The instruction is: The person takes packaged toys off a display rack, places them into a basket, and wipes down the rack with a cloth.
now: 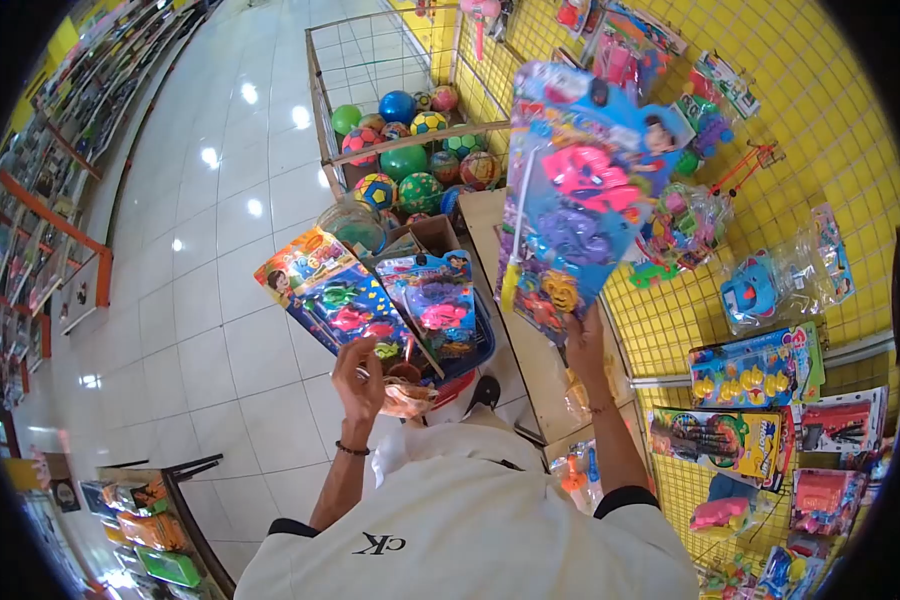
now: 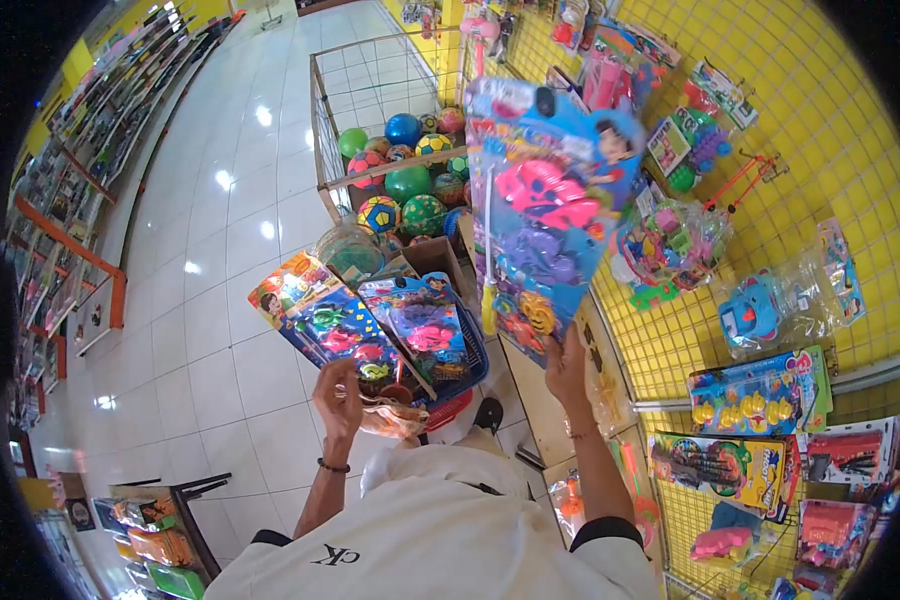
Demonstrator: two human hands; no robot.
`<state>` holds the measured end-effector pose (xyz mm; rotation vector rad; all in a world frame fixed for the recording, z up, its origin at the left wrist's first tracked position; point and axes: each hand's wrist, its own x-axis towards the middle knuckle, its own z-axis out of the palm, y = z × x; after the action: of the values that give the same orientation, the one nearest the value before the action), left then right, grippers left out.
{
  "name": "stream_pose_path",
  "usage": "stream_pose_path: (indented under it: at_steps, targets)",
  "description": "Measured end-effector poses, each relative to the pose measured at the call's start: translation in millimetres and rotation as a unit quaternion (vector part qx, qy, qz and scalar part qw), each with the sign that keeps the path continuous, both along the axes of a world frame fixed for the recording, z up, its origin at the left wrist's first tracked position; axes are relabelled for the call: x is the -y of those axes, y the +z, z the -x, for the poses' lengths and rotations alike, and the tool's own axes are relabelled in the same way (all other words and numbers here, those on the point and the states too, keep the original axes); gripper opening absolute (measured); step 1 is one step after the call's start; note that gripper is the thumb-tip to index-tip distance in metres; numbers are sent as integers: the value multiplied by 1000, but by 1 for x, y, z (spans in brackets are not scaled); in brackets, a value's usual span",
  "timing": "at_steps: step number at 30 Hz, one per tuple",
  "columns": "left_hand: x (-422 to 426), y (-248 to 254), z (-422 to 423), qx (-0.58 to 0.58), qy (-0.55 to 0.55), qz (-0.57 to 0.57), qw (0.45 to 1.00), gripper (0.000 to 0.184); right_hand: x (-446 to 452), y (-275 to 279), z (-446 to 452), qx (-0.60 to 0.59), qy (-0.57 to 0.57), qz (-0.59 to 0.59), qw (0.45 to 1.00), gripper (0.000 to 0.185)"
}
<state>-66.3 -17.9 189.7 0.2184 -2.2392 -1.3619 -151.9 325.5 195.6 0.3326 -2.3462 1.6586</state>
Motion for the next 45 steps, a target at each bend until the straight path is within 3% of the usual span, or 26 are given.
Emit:
stream_pose_path:
  at_steps: [5, 7, 11, 17, 20, 22, 23, 24, 33, 39, 45]
  targets:
    - [20, -40, -14, 101, 33, -1, 994, 22, 4, -81, 7, -49, -78, -96, 991, 36]
    - [30, -68, -21, 145, 25, 53, 988, 24, 13, -99, 6, -4, -83, -85, 993, 35]
    - [15, -58, -25, 162, 14, 18, 987, 27, 37, -127, 22, 51, -86, -49, 994, 29]
    - [-14, -37, -21, 140, -3, 33, 990, 28, 68, -170, 62, -2, -91, -32, 995, 28]
    - [-25, -31, -29, 160, 13, 35, 986, 27, 81, -186, 68, 128, -42, -30, 991, 25]
    - [-31, -28, -39, 188, 26, 44, 981, 27, 87, -191, 74, 61, -27, 2, 998, 25]
    - [-35, -27, -43, 190, 31, 49, 980, 27, 89, -192, 77, -7, -17, 28, 999, 26]
    - [-39, -26, -48, 195, 58, 41, 978, 28, 87, -194, 76, 38, 12, 30, 999, 31]
    - [-55, -25, -83, 245, 163, 54, 954, 27, 68, -269, 62, 68, 118, 0, 991, 63]
    - [-59, -22, -74, 249, 142, 44, 957, 28, 56, -261, 55, 190, 106, -85, 972, 54]
    - [-52, -45, -72, 263, 105, 56, 957, 32, 55, -258, 60, 126, 45, -202, 970, 50]
